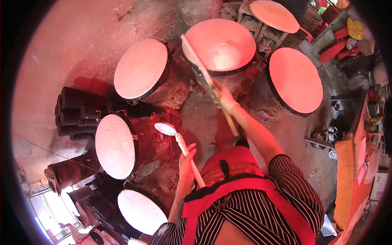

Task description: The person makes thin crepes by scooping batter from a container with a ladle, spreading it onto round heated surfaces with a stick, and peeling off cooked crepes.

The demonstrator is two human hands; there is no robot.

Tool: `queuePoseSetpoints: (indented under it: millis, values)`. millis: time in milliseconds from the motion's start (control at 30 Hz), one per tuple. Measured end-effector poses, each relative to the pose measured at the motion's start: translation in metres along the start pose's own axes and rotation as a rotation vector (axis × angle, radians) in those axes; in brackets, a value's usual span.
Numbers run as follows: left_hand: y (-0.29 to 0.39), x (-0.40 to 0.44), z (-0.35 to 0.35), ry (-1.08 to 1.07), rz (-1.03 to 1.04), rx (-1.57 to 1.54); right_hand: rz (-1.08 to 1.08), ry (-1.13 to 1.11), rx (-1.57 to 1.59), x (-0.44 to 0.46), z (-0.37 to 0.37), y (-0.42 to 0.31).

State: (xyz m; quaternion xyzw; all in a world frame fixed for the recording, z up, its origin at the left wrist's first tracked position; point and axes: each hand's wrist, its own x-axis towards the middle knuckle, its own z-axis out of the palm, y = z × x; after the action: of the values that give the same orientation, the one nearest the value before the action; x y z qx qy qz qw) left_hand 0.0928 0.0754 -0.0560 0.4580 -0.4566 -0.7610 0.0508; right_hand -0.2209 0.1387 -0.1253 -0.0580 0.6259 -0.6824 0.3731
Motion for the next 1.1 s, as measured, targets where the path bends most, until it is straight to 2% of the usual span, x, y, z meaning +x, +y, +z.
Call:
queuePoseSetpoints:
  millis: [67,167,300,333,367,433,467,500,567,667,700,767,833,867,900,967,1000,1033,1100]
  values:
    - [-0.006,0.006,0.007,0.011,0.002,0.013,0.064,0.037,0.048,-0.014,-0.06,0.014]
    - [-0.008,0.01,0.03,0.038,-0.019,0.015,0.237,0.19,0.156,-0.025,-0.113,-0.039]
    - [0.002,0.017,0.08,0.054,-0.057,-0.021,0.18,0.131,0.249,-0.006,-0.107,-0.051]
    - [0.007,0.019,0.094,0.059,-0.052,-0.019,0.238,-0.002,0.186,-0.014,-0.11,-0.051]
    - [0.011,0.018,0.108,0.05,-0.027,-0.049,0.203,-0.172,0.087,-0.029,-0.124,-0.054]
    - [0.011,0.019,0.129,0.048,-0.003,-0.079,0.165,-0.193,0.077,-0.031,-0.174,-0.035]
    - [0.009,0.022,0.14,0.076,0.01,-0.068,0.261,-0.132,0.236,-0.031,-0.195,-0.048]
    - [0.006,0.024,0.152,0.106,0.021,-0.06,0.231,-0.032,0.16,-0.032,-0.209,-0.059]
    - [0.002,0.025,0.176,0.103,0.02,-0.104,0.108,-0.035,0.036,-0.014,-0.236,-0.075]
    - [0.012,0.022,0.213,0.086,0.034,-0.179,-0.009,0.196,-0.221,0.053,-0.24,-0.101]
    - [0.018,0.018,0.223,0.074,0.04,-0.211,-0.406,0.391,-0.621,0.117,-0.256,-0.063]
    - [0.025,0.014,0.237,0.096,0.051,-0.179,-0.279,0.459,-0.917,0.122,-0.227,-0.089]
    - [0.034,0.016,0.245,0.104,0.067,-0.139,-0.446,0.181,-0.83,0.093,-0.2,-0.111]
    - [0.039,0.017,0.246,0.137,0.067,-0.135,-0.331,-0.003,-0.827,0.076,-0.196,-0.123]
    - [0.042,0.019,0.245,0.166,0.067,-0.13,-0.581,-0.013,-0.782,0.075,-0.202,-0.107]
    - [0.045,0.022,0.235,0.129,0.094,-0.181,-0.386,0.041,-0.431,0.055,-0.227,-0.094]
    - [0.047,0.024,0.23,0.103,0.105,-0.173,-0.599,0.222,-0.222,0.073,-0.24,-0.061]
    - [0.048,0.025,0.228,0.077,0.114,-0.169,-0.602,0.231,-0.225,0.078,-0.239,-0.043]
    - [0.049,0.033,0.228,0.068,0.099,-0.139,-0.319,0.264,0.027,0.076,-0.229,-0.02]
